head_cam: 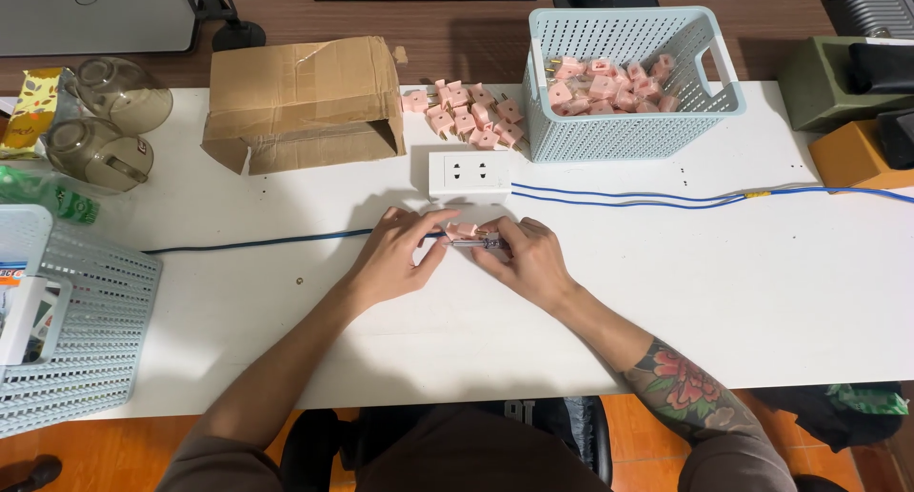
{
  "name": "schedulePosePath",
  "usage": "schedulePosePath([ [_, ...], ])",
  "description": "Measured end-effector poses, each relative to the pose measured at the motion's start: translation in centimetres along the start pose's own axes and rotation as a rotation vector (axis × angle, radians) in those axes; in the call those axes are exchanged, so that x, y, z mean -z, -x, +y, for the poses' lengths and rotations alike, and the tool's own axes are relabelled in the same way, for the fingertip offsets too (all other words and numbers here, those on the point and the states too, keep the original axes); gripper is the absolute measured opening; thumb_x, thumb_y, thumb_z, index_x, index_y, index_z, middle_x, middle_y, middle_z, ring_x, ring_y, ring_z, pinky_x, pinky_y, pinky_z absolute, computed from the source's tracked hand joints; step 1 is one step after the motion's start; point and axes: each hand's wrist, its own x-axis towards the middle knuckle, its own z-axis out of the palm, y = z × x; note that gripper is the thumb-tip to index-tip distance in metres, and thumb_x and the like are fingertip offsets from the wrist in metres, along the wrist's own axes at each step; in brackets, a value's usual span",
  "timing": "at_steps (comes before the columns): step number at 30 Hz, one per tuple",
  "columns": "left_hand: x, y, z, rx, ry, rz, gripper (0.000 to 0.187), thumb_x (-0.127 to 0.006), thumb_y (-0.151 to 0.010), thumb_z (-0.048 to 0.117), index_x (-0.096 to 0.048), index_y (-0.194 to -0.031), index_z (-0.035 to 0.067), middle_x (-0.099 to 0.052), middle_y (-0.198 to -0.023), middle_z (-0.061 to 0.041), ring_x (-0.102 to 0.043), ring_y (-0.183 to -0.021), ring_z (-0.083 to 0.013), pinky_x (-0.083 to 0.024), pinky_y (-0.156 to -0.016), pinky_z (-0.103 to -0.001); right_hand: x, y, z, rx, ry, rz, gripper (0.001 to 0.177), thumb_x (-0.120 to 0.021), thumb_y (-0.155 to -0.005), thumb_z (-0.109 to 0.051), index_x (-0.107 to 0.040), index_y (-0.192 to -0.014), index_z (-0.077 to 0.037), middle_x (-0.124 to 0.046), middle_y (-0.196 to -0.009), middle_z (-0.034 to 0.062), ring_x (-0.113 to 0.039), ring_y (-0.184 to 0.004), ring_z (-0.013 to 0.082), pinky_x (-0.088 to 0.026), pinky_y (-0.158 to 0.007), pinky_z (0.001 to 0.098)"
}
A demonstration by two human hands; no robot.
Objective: Assembling internal components of an electrical wall socket using a screwdriver.
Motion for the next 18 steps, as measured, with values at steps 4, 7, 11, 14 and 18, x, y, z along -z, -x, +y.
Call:
schedulePosePath([
  [4,-0.2,0.1,0.0,-0.041,0.133,-0.002,0.038,-0.062,-0.116,0.027,-0.073,-0.152,0.019,-0.085,-0.100,-0.008,-0.078,-0.084,-0.0219,-0.052,-0.098,-0.039,0.2,0.0,0.1,0.061,-0.049,-0.035,0.027,-0.084,-0.104,-0.035,-0.081,-0.110,-0.008,-0.068,-0.054,0.0098,-0.070,-0.053,0.0257,-0.059,-0.067,0.0369],
  [7,-0.3,0.0,0.1,-0.028,0.195,-0.017,0.038,-0.054,-0.121,0.025,-0.074,-0.152,0.017,-0.084,-0.098,-0.006,-0.078,-0.084,-0.0225,-0.051,-0.099,-0.039,0.3,-0.1,-0.2,0.087,-0.075,-0.049,0.026,-0.085,-0.104,-0.033,-0.081,-0.113,-0.009,-0.071,-0.058,0.0107,-0.072,-0.054,0.0252,-0.060,-0.068,0.0376],
  [11,0.1,-0.1,0.3,-0.016,0.212,-0.044,0.038,-0.055,-0.122,0.030,-0.074,-0.153,0.018,-0.081,-0.096,-0.005,-0.076,-0.084,-0.0192,-0.050,-0.100,-0.041,1.1,-0.8,-1.6,0.093,-0.101,-0.054,0.027,-0.087,-0.102,-0.029,-0.081,-0.115,-0.006,-0.074,-0.062,0.0137,-0.073,-0.057,0.0275,-0.060,-0.068,0.0395],
  [14,1.7,-0.8,1.3,-0.056,0.152,-0.050,0.038,-0.060,-0.120,0.029,-0.074,-0.152,0.014,-0.078,-0.102,-0.010,-0.075,-0.088,-0.0264,-0.050,-0.100,-0.045,2.3,-1.5,-3.6,0.068,-0.122,-0.074,0.031,-0.087,-0.102,-0.030,-0.080,-0.122,-0.006,-0.074,-0.065,0.0152,-0.074,-0.059,0.0295,-0.061,-0.070,0.0408],
  [18,1.4,-0.6,-1.5,-0.086,0.033,0.007,0.035,-0.062,-0.120,0.034,-0.077,-0.142,0.010,-0.078,-0.107,-0.010,-0.079,-0.099,-0.0288,-0.050,-0.101,-0.045,2.7,-1.5,-3.3,0.016,-0.148,-0.073,0.042,-0.080,-0.108,-0.042,-0.079,-0.133,-0.008,-0.076,-0.079,0.0130,-0.073,-0.068,0.0264,-0.061,-0.071,0.0410],
])
